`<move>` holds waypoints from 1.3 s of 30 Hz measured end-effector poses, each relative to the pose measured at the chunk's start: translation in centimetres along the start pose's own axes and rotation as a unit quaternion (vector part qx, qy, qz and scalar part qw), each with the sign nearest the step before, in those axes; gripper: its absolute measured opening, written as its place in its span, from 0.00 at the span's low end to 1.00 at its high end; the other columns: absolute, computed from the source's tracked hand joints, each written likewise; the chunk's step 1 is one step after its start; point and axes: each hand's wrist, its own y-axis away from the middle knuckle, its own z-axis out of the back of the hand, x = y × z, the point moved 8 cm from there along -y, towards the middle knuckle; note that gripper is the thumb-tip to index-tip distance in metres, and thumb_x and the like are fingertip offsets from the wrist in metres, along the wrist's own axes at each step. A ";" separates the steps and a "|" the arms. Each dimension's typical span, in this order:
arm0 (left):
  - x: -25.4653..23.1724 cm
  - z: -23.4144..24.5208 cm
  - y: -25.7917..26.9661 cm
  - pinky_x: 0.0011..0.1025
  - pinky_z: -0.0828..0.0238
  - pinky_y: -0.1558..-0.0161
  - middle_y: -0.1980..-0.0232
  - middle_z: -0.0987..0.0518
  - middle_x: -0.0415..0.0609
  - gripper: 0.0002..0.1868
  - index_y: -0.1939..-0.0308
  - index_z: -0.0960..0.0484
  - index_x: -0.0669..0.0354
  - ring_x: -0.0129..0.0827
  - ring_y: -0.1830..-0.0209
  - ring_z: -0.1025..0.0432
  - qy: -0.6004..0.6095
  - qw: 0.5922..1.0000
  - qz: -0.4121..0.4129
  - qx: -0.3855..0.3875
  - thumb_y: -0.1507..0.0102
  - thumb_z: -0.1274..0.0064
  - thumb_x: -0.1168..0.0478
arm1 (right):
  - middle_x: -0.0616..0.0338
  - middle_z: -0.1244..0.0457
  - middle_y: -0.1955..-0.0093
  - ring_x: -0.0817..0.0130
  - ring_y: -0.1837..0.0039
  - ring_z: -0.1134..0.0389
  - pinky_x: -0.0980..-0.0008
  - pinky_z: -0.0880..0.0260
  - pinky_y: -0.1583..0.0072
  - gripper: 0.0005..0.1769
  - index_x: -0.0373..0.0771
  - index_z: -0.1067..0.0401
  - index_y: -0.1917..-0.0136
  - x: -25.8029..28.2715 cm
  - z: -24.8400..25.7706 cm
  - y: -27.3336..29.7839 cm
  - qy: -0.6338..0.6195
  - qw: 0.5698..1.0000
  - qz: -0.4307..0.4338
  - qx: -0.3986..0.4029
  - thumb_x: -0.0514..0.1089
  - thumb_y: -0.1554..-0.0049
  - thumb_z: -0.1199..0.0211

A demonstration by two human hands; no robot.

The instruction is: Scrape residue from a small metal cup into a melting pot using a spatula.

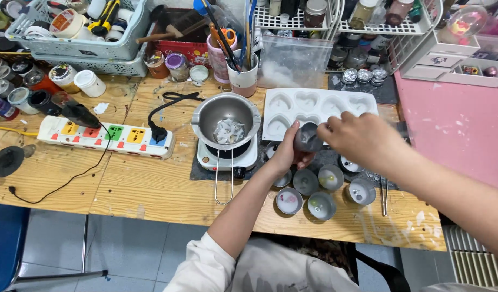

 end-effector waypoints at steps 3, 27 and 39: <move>3.8 2.4 -3.0 0.28 0.53 0.80 0.83 0.41 0.40 0.42 0.79 0.38 0.53 0.27 0.86 0.48 0.000 0.999 -0.030 0.032 0.30 0.82 0.24 | 0.65 0.34 0.60 0.70 0.57 0.28 0.71 0.29 0.65 0.11 0.43 0.29 0.54 2.1 -1.2 0.4 0.077 0.996 0.029 -0.033 0.44 0.51 0.39; -4.0 0.0 2.6 0.40 0.34 0.61 0.71 0.25 0.57 0.32 0.60 0.24 0.65 0.53 0.70 0.31 -0.271 0.905 -0.306 -0.118 0.25 0.82 0.47 | 0.46 0.30 0.63 0.45 0.58 0.29 0.50 0.31 0.57 0.08 0.38 0.24 0.55 1.4 -6.3 0.6 -0.390 0.912 -0.122 -0.030 0.43 0.44 0.40; -4.4 2.2 2.7 0.31 0.37 0.70 0.73 0.27 0.44 0.33 0.49 0.24 0.59 0.29 0.76 0.34 -0.215 0.900 -0.307 -0.223 0.27 0.83 0.41 | 0.68 0.44 0.74 0.79 0.77 0.50 0.75 0.54 0.75 0.24 0.38 0.26 0.58 1.4 -9.7 1.0 -0.791 0.507 -0.272 0.209 0.59 0.36 0.47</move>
